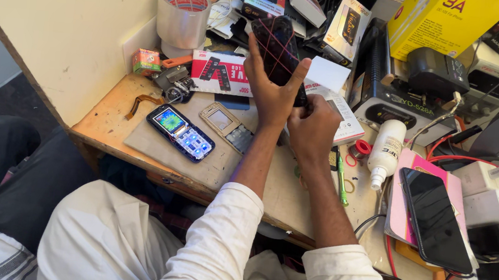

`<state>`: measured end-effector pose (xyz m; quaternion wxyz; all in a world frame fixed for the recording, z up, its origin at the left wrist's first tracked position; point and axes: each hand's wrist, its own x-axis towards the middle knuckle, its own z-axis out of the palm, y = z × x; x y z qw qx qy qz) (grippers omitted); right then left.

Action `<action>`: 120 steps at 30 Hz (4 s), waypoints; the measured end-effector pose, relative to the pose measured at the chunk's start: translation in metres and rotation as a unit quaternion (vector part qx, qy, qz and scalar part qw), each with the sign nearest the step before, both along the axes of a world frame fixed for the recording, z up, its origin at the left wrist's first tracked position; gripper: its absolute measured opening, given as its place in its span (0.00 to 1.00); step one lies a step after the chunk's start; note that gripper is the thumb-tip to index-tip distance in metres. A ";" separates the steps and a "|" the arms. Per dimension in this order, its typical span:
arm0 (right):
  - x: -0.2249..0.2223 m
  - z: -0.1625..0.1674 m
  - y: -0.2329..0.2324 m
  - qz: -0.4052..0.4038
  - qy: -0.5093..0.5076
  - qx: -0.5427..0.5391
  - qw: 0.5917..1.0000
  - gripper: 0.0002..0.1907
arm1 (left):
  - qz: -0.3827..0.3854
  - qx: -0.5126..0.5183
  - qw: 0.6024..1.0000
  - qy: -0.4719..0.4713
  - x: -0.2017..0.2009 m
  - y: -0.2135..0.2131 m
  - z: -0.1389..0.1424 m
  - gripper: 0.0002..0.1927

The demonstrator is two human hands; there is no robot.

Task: The person reassembles a feature phone at a cluttered repair bench, seating the display and keypad into the housing and pressing parts together by hand. They briefly handle a cracked smartphone, then power on the feature phone, press its backlit keypad to test the screen, and handle a small flex cable component.

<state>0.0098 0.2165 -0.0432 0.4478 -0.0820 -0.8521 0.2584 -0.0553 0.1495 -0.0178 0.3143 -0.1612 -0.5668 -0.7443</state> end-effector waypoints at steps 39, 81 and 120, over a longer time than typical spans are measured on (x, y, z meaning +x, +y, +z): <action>-0.050 0.074 0.075 0.371 0.172 -0.477 0.778 0.18 | -0.327 -0.178 0.921 0.111 0.027 0.026 -0.015 0.36; 0.065 0.101 0.106 0.084 -0.271 0.043 0.958 0.13 | -0.532 0.121 0.832 -0.095 -0.004 0.044 -0.030 0.36; 0.078 0.069 0.020 0.410 -0.034 -0.626 0.662 0.16 | -0.574 0.218 0.748 -0.252 0.013 -0.006 0.043 0.50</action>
